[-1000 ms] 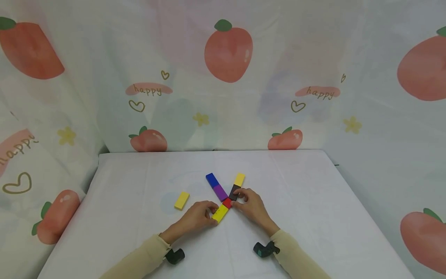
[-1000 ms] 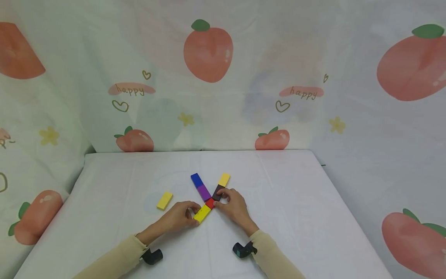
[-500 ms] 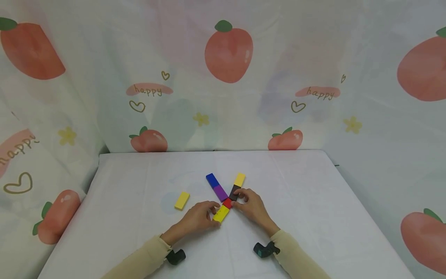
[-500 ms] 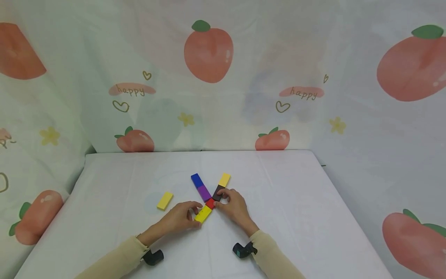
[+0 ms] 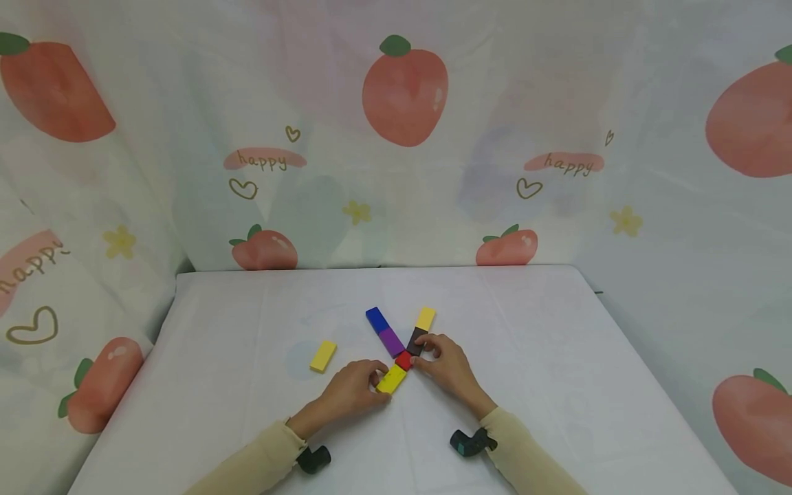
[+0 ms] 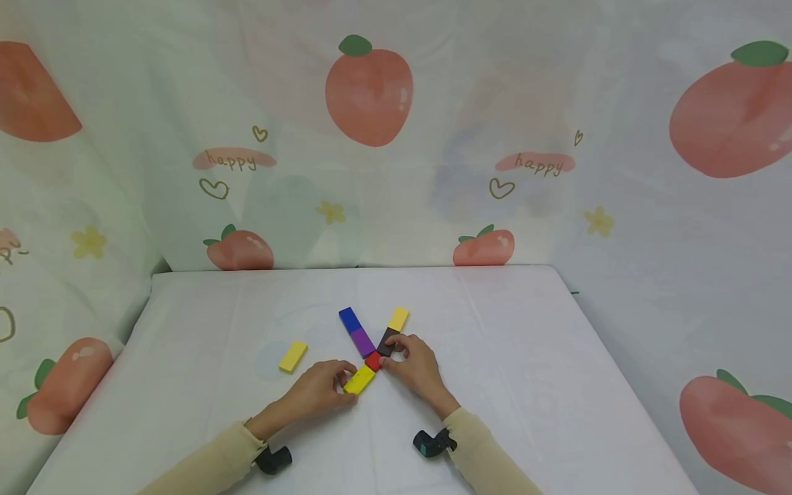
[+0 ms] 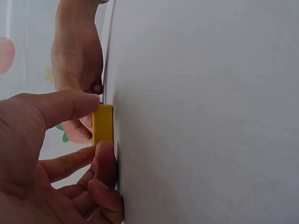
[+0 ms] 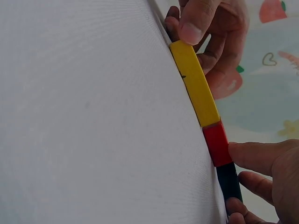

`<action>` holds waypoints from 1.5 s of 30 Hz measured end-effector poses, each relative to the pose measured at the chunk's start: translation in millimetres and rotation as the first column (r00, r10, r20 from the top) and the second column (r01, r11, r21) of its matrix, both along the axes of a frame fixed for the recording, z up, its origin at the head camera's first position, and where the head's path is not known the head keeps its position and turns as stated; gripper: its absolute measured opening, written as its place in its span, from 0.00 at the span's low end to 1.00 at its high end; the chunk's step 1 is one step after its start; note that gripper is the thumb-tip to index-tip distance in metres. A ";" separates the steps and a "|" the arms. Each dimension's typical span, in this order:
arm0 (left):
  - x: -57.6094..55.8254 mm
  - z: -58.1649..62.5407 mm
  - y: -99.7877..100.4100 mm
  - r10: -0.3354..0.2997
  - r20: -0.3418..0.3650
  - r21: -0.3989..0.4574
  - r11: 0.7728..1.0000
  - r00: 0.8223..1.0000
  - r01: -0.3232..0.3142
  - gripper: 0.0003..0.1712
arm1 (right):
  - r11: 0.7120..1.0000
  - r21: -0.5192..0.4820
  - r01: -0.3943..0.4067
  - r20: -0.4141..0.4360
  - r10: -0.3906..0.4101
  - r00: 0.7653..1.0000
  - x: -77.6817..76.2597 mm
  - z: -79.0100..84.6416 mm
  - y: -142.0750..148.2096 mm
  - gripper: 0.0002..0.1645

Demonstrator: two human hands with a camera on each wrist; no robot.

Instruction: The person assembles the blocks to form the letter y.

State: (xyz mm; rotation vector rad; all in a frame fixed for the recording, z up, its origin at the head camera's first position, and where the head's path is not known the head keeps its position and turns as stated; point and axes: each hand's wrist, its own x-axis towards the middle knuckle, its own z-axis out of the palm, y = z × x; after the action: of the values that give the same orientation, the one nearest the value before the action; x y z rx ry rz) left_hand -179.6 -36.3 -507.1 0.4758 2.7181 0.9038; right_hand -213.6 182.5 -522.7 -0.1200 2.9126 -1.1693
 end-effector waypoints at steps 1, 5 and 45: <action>0.3 -0.4 0.2 0.006 0.002 -0.003 1.000 1.000 -0.006 0.25 | 1.000 -0.001 0.001 -0.001 -0.001 1.000 -0.2 0.2 0.1 0.17; 0.5 -1.0 1.1 0.013 -0.009 -0.011 1.000 1.000 -0.013 0.25 | 1.000 -0.004 0.003 -0.004 -0.003 1.000 -0.1 0.5 0.5 0.17; -12.0 21.5 -43.0 0.140 -0.068 0.205 0.971 0.988 -0.123 0.16 | 1.000 0.011 0.008 0.011 -0.008 1.000 -1.5 -1.6 0.1 0.16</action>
State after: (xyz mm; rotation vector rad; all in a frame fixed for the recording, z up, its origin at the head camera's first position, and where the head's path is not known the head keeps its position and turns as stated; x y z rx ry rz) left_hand -191.6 -79.2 -485.6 0.3808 2.7727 1.2273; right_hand -215.1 182.7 -524.4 -0.1018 2.9119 -1.1506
